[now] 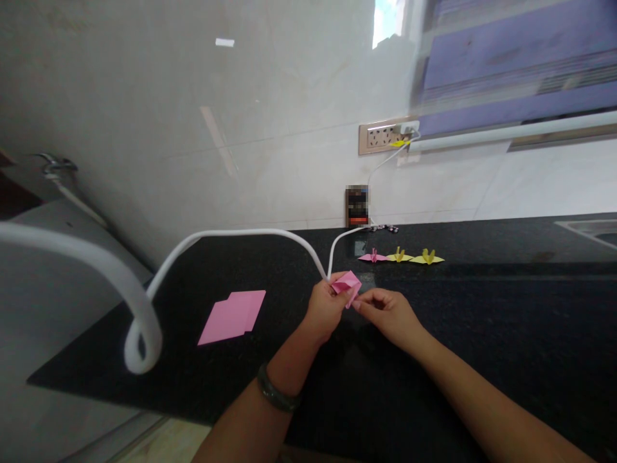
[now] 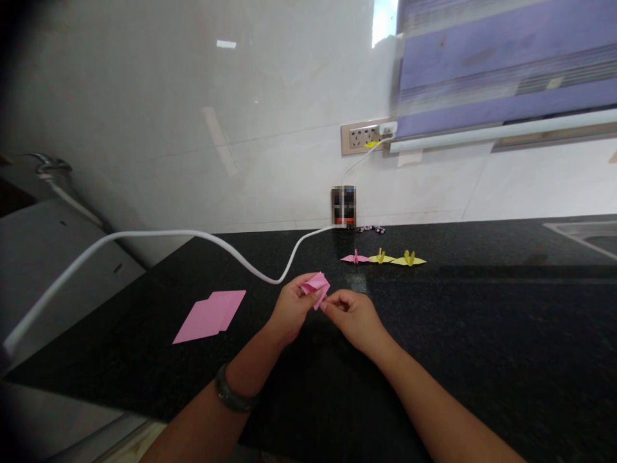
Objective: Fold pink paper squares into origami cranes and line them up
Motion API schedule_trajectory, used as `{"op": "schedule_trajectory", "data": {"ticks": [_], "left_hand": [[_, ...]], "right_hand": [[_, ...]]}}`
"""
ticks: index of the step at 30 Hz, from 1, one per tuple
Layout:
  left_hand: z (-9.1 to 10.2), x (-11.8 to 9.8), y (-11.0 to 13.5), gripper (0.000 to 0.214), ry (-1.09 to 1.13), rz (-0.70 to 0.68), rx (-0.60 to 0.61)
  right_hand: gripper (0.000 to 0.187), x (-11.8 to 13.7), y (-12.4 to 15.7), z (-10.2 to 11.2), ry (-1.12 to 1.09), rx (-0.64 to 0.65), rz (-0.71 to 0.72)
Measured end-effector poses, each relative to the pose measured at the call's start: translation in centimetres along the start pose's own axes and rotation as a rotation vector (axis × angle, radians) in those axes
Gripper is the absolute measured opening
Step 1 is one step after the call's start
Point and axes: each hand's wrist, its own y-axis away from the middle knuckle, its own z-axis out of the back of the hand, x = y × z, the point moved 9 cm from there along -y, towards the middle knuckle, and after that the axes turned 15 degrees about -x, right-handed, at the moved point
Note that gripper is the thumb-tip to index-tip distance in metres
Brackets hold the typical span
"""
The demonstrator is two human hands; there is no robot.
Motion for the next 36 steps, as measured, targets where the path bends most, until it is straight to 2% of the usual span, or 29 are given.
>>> {"op": "schedule_trajectory", "data": {"ticks": [4,7,11,15,17,20,27,32,36], "left_hand": [[-0.8,0.8,0.7,0.048,-0.05,0.115,0.119],[-1.2,1.0,1.1,0.049,-0.086,0.123,0.189],[-1.3,0.9,1.3,0.044,-0.107,0.125,0.201],[-1.4,0.9,1.1,0.04,-0.127,0.111,0.197],[-1.3,1.0,1.0,0.041,-0.16,0.079,0.19],[-1.2,0.6,0.8,0.042,-0.231,-0.044,0.158],[-0.8,-2.2,1.4,0.026,-0.33,-0.366,0.056],[-0.4,-2.8,1.7,0.027,-0.333,-0.386,0.039],[-0.8,-1.8,1.7,0.027,-0.271,-0.313,0.095]], "right_hand": [[0.016,1.9,-0.7,2.0,0.017,-0.087,0.146],[0.017,2.4,-0.9,2.2,0.03,-0.035,0.173],[0.02,1.5,-0.9,1.5,0.04,0.084,0.099],[0.021,0.5,-1.0,1.2,-0.001,0.114,0.022],[0.02,0.3,-1.1,1.4,-0.025,0.1,0.018],[0.019,0.4,-1.3,1.7,-0.049,0.06,0.037],[0.014,1.2,-1.4,2.4,-0.064,-0.023,0.091],[0.013,1.7,-1.3,2.5,-0.076,-0.031,0.114],[0.012,1.9,-1.3,2.6,-0.075,-0.044,0.12]]}}
